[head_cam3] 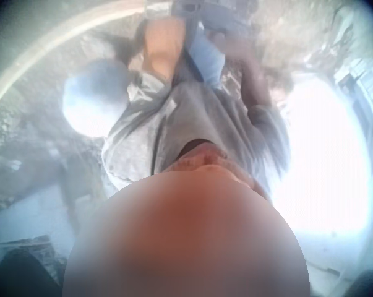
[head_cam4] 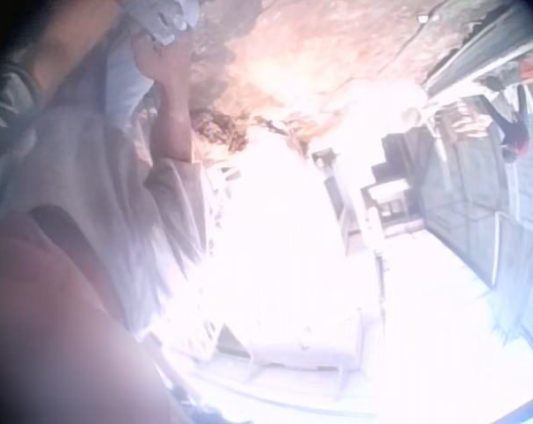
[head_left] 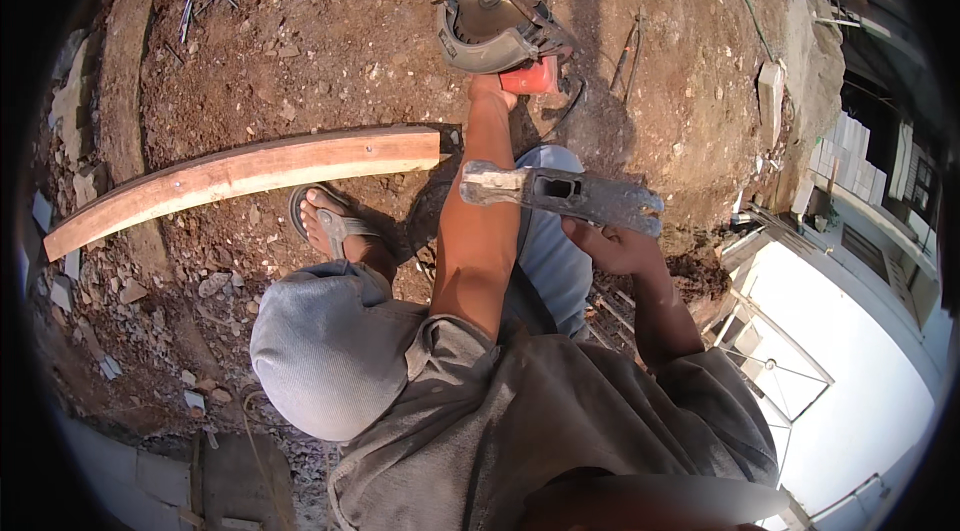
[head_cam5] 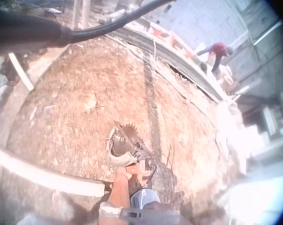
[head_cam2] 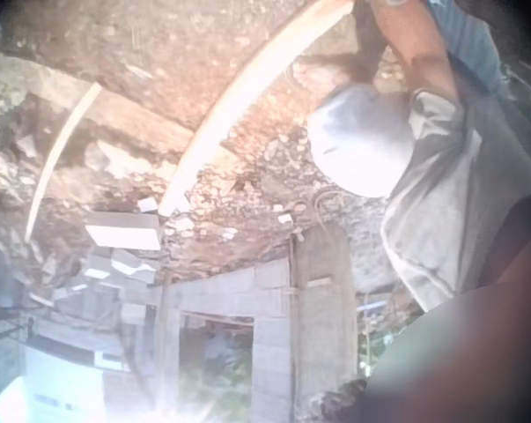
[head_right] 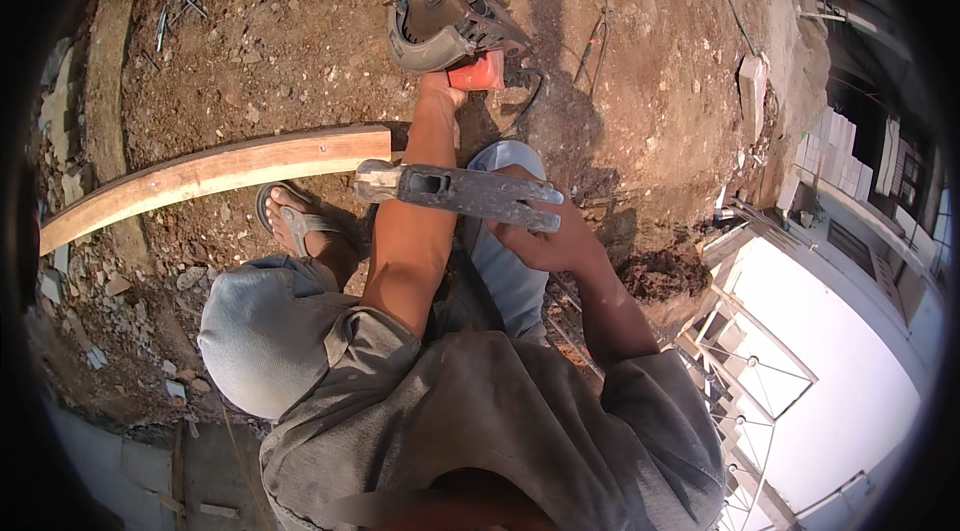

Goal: The person walks through a construction site carrying a power strip, then plugs in a circular saw and cuts a curved wooden plank. They handle the saw, power cord, and wood while moving around debris and building materials.

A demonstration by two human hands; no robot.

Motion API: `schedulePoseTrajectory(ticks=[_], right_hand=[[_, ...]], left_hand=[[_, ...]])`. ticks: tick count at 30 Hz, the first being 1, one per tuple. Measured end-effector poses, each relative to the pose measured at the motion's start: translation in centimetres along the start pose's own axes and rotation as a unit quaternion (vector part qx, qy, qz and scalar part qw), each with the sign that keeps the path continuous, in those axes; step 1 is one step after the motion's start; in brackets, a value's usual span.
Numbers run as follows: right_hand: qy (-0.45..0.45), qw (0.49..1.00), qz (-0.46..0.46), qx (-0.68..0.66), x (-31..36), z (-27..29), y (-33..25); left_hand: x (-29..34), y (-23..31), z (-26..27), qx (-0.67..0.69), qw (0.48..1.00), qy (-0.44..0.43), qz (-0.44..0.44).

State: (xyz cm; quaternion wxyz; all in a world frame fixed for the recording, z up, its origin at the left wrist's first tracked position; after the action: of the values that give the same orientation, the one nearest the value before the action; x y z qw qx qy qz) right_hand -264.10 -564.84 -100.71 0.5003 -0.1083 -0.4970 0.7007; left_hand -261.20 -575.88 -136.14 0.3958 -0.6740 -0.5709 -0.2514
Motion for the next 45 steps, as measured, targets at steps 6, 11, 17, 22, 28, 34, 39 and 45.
schedulePoseTrajectory(ticks=[6,11,17,22,28,34,39,45], right_hand=[[0.097,0.962,-0.113,0.227,4.4,1.3,6.0],[0.044,0.929,0.010,0.367,-1.5,1.0,9.0],[0.061,0.943,0.030,0.325,0.9,0.1,6.8],[0.047,0.960,0.038,0.272,3.3,-0.6,8.4],[0.210,0.891,-0.229,0.332,4.6,5.6,16.9],[0.248,0.807,-0.314,0.434,2.2,11.9,26.4],[0.076,0.902,0.005,0.425,-1.3,0.7,15.5],[-0.035,0.759,0.236,0.606,-9.3,-6.4,10.0]], left_hand=[[2.6,-1.2,-0.4,-0.041,0.999,0.006,0.007],[0.7,1.2,-0.8,-0.049,0.998,-0.030,-0.026],[-1.1,-0.8,1.3,-0.022,0.994,-0.099,0.028],[-3.0,-0.1,1.0,0.010,0.996,-0.084,0.013],[-0.9,-1.9,1.5,-0.034,0.999,-0.003,-0.023],[2.4,-0.5,-0.1,-0.042,0.999,0.008,0.010],[5.7,0.1,0.6,-0.208,0.977,0.022,0.029],[7.8,0.7,0.6,-0.315,0.947,-0.040,0.054]])
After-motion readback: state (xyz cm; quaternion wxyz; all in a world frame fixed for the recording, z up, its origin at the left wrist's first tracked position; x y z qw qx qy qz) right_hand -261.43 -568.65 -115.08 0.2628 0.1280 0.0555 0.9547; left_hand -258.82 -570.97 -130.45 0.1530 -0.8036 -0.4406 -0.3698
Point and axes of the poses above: each hand's wrist, its own x-axis away from the middle knuckle, its own z-axis out of the back of the hand, y = z × x, the point moved 5 cm from there along -x, towards the middle knuckle, and after that the axes turned 1 degree about -x, right-handed, at the moved point
